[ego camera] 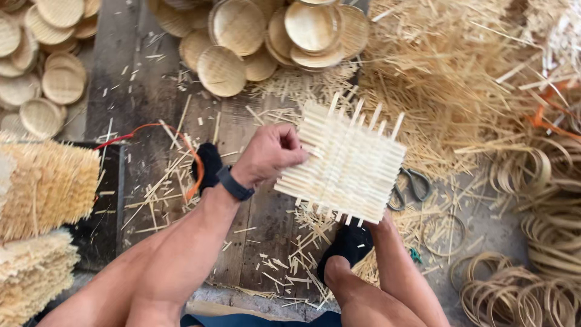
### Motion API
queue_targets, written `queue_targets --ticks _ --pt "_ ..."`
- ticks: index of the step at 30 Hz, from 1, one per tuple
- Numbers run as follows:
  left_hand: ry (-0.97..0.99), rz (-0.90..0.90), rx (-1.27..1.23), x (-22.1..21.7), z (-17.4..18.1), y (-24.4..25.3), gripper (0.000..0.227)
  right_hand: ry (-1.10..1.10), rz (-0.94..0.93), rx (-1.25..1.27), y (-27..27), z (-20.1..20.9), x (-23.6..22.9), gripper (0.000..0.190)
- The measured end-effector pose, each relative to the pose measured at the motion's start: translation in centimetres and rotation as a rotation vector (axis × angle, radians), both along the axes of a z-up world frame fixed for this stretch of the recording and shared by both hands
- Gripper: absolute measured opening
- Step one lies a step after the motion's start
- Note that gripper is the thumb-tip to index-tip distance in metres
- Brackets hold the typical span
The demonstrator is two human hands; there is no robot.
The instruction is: The person cuts bamboo strips using shears and weaves them together to form small baskets, placing finished pieces on a wooden surface.
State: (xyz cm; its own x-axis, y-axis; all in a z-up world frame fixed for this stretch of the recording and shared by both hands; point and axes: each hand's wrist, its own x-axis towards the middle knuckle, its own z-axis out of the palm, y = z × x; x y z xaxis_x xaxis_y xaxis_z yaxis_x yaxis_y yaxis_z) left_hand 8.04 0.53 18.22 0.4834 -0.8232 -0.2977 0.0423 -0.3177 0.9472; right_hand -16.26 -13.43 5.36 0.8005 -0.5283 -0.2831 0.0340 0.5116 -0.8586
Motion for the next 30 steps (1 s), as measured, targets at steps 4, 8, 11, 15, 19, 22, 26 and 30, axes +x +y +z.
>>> queue_targets --ticks 4,8,11,15,19,22,26,30 --pt "0.204 0.048 0.034 -2.0 -4.1 1.5 0.022 -0.080 -0.027 0.451 -1.0 -1.0 0.4 0.057" --pt "0.352 0.213 0.040 -1.9 -9.3 5.1 0.049 0.042 -0.016 0.528 -1.3 -1.8 -1.2 0.045" --pt "0.040 0.234 0.220 -3.3 -14.6 7.5 0.064 0.300 0.030 0.227 -0.3 -3.0 -2.0 0.032" --pt "0.086 0.357 0.277 -4.3 -19.4 8.5 0.079 0.411 0.065 -0.116 1.5 -6.6 -0.7 0.028" --pt "0.264 0.427 0.253 -4.2 -20.8 7.9 0.086 0.421 0.011 -0.140 2.2 -8.2 -0.1 0.026" --pt "0.324 0.446 0.187 -4.2 -21.4 7.9 0.067 0.434 0.002 -0.125 2.6 -7.6 0.5 0.026" --pt "0.277 0.458 0.170 -4.3 -21.9 8.2 0.042 0.392 0.035 -0.052 2.9 -5.9 1.4 0.043" --pt "0.357 0.464 0.223 -4.0 -21.4 8.6 0.041 0.457 0.041 -0.079 3.2 -4.9 2.1 0.050"
